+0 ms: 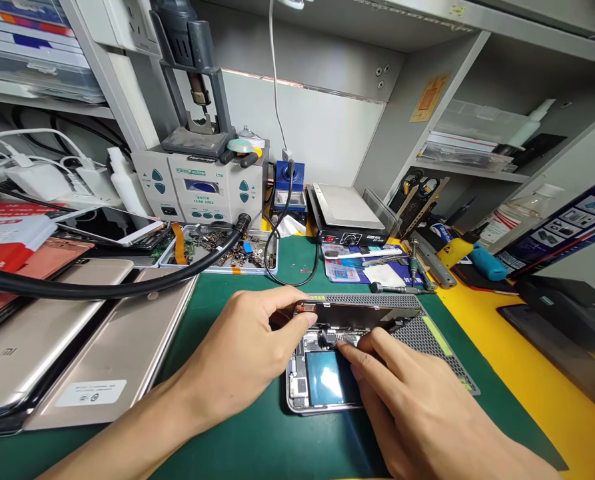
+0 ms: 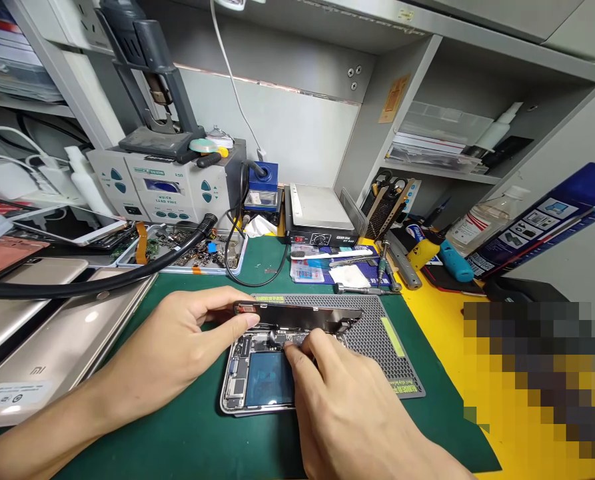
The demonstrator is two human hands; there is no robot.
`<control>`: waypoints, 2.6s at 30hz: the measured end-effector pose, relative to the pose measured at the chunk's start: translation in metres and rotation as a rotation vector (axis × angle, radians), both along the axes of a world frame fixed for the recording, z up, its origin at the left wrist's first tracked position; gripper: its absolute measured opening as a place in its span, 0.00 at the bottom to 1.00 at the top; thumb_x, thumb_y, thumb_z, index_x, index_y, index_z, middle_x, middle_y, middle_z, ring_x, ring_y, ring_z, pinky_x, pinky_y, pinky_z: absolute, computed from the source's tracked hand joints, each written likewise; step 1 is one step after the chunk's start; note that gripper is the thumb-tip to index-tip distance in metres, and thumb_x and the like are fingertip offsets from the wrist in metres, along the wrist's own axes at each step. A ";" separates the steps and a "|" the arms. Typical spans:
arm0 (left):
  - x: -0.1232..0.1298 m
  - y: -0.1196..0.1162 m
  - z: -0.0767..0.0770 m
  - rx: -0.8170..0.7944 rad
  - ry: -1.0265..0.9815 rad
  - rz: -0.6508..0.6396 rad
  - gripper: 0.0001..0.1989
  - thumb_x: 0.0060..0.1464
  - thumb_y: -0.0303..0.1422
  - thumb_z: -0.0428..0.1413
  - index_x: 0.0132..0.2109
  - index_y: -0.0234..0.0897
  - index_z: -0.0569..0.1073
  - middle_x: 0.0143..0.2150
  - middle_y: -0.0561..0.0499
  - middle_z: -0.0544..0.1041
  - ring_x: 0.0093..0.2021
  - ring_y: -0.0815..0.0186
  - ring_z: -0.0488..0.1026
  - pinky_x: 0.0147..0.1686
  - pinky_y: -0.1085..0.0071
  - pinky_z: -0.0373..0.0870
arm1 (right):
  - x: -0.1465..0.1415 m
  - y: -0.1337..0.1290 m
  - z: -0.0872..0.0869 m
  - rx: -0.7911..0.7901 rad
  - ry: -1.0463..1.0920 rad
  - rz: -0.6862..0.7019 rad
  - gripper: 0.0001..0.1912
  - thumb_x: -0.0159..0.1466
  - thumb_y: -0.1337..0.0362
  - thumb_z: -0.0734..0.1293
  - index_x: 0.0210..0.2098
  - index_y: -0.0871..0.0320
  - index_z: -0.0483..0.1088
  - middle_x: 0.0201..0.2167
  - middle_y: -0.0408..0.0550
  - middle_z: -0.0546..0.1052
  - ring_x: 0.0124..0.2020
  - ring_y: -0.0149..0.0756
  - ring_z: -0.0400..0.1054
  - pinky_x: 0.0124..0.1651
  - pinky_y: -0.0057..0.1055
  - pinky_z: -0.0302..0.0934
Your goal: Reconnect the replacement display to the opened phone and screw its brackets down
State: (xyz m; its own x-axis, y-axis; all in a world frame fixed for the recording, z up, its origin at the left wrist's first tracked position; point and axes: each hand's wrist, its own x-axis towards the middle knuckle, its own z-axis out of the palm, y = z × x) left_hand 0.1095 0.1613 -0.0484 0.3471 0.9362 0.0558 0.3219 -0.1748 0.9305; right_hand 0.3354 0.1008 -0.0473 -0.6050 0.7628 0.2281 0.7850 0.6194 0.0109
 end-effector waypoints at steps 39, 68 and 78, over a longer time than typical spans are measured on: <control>0.002 0.003 -0.001 0.041 -0.052 0.028 0.10 0.62 0.39 0.58 0.40 0.39 0.81 0.36 0.52 0.82 0.38 0.60 0.78 0.36 0.71 0.72 | -0.001 -0.006 -0.006 0.104 -0.073 0.012 0.25 0.63 0.78 0.58 0.59 0.69 0.65 0.39 0.58 0.72 0.33 0.43 0.70 0.31 0.39 0.73; 0.002 0.001 0.001 0.044 -0.022 0.020 0.10 0.63 0.38 0.56 0.38 0.38 0.80 0.34 0.54 0.80 0.35 0.64 0.74 0.34 0.73 0.67 | -0.023 -0.004 0.002 0.274 -0.204 0.028 0.19 0.54 0.77 0.60 0.40 0.68 0.78 0.34 0.61 0.75 0.34 0.49 0.67 0.35 0.42 0.69; 0.003 0.000 0.001 0.054 -0.014 0.017 0.11 0.63 0.38 0.56 0.37 0.38 0.79 0.33 0.55 0.79 0.33 0.65 0.72 0.32 0.73 0.64 | -0.040 -0.005 0.007 0.307 -0.255 -0.022 0.15 0.46 0.75 0.64 0.31 0.65 0.79 0.28 0.58 0.74 0.29 0.45 0.63 0.32 0.39 0.62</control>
